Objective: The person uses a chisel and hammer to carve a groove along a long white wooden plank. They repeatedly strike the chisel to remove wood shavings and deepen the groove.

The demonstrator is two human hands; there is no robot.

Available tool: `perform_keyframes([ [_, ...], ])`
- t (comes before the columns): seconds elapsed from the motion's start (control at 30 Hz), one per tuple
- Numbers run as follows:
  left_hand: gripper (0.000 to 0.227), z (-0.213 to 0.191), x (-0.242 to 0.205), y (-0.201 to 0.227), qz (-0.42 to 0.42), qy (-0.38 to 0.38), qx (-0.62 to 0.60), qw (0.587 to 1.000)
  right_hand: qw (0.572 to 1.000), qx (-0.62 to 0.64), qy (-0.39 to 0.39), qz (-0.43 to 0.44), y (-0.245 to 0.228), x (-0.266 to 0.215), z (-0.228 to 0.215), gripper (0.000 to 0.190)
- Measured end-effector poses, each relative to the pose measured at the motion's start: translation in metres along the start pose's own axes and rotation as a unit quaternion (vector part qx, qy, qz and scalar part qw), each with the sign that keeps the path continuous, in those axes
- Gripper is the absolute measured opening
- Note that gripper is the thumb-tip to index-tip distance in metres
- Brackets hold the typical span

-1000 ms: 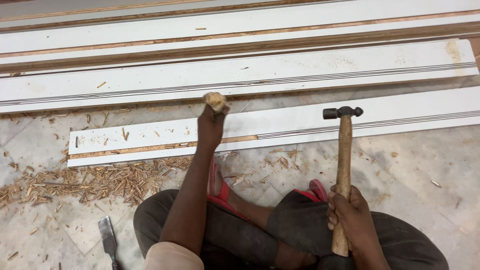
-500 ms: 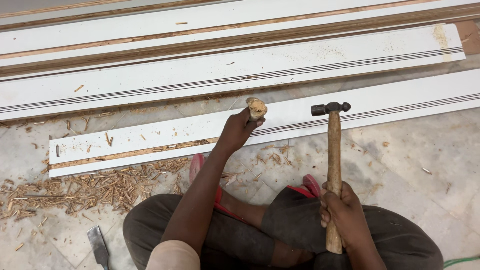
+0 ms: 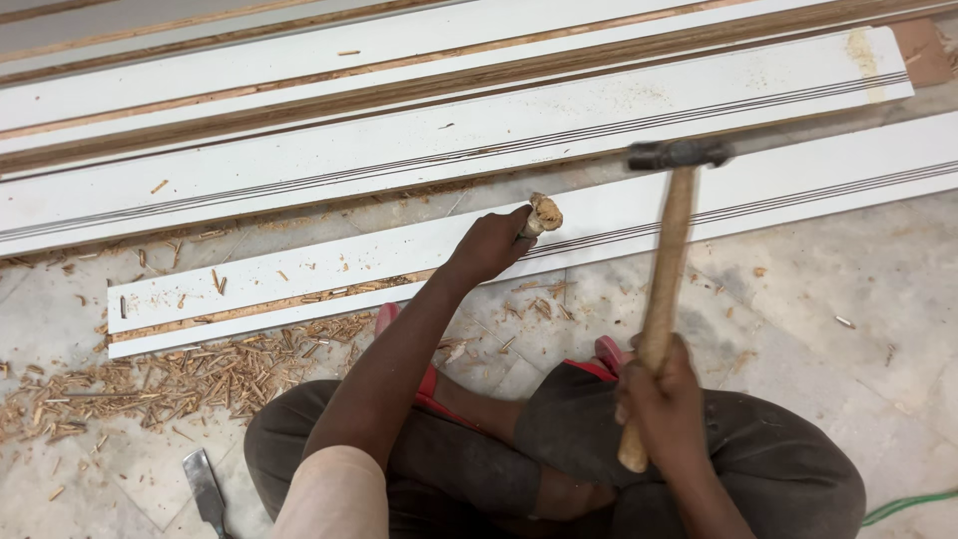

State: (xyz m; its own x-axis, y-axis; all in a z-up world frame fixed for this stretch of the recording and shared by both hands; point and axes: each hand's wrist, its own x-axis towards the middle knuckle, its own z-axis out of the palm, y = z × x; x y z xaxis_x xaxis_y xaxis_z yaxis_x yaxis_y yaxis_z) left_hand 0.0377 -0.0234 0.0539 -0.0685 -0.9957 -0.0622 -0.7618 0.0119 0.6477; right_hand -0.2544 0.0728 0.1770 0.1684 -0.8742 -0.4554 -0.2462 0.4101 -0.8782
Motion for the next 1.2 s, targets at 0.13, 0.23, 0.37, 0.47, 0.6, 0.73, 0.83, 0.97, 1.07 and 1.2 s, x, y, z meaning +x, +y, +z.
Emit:
perform_keyframes([
  [0.13,0.048,0.003,0.006,0.008,0.0,-0.032,0.04,0.999,0.993,-0.038,-0.083,0.081,0.001,0.0,0.005,0.024],
  [0.23,0.047,0.004,0.009,0.01,0.002,-0.039,0.044,0.998,0.994,0.048,-0.07,0.073,0.005,0.001,-0.002,0.023],
  [0.37,0.04,0.007,0.015,0.009,-0.004,-0.048,0.031,0.998,0.999,0.043,0.005,-0.01,0.008,0.004,-0.014,0.025],
  [0.47,0.038,0.011,0.021,0.009,-0.011,-0.058,0.05,0.997,0.999,-0.007,-0.014,0.038,0.007,0.004,-0.006,0.025],
  [0.6,0.041,0.012,0.021,0.003,0.0,-0.036,0.05,0.998,0.993,0.048,-0.058,0.089,0.005,0.002,-0.003,0.025],
  [0.73,0.048,0.016,0.023,0.0,0.004,-0.044,0.053,0.998,0.996,0.088,0.017,-0.016,0.009,0.01,-0.017,0.024],
  [0.83,0.047,0.023,0.024,0.002,0.003,-0.052,0.061,0.997,0.999,0.036,0.02,-0.005,0.016,0.01,-0.01,0.022],
  [0.97,0.045,0.023,0.028,0.005,-0.022,-0.078,0.095,0.992,0.991,0.058,-0.086,0.087,0.017,0.005,0.0,0.025],
  [1.07,0.044,0.022,0.027,0.001,-0.017,-0.069,0.082,0.994,0.992,0.099,-0.044,0.062,0.011,0.009,-0.008,0.026],
  [1.2,0.048,0.031,0.025,-0.007,-0.003,-0.063,0.085,0.994,0.998,0.051,0.022,-0.015,0.013,0.007,-0.014,0.025],
])
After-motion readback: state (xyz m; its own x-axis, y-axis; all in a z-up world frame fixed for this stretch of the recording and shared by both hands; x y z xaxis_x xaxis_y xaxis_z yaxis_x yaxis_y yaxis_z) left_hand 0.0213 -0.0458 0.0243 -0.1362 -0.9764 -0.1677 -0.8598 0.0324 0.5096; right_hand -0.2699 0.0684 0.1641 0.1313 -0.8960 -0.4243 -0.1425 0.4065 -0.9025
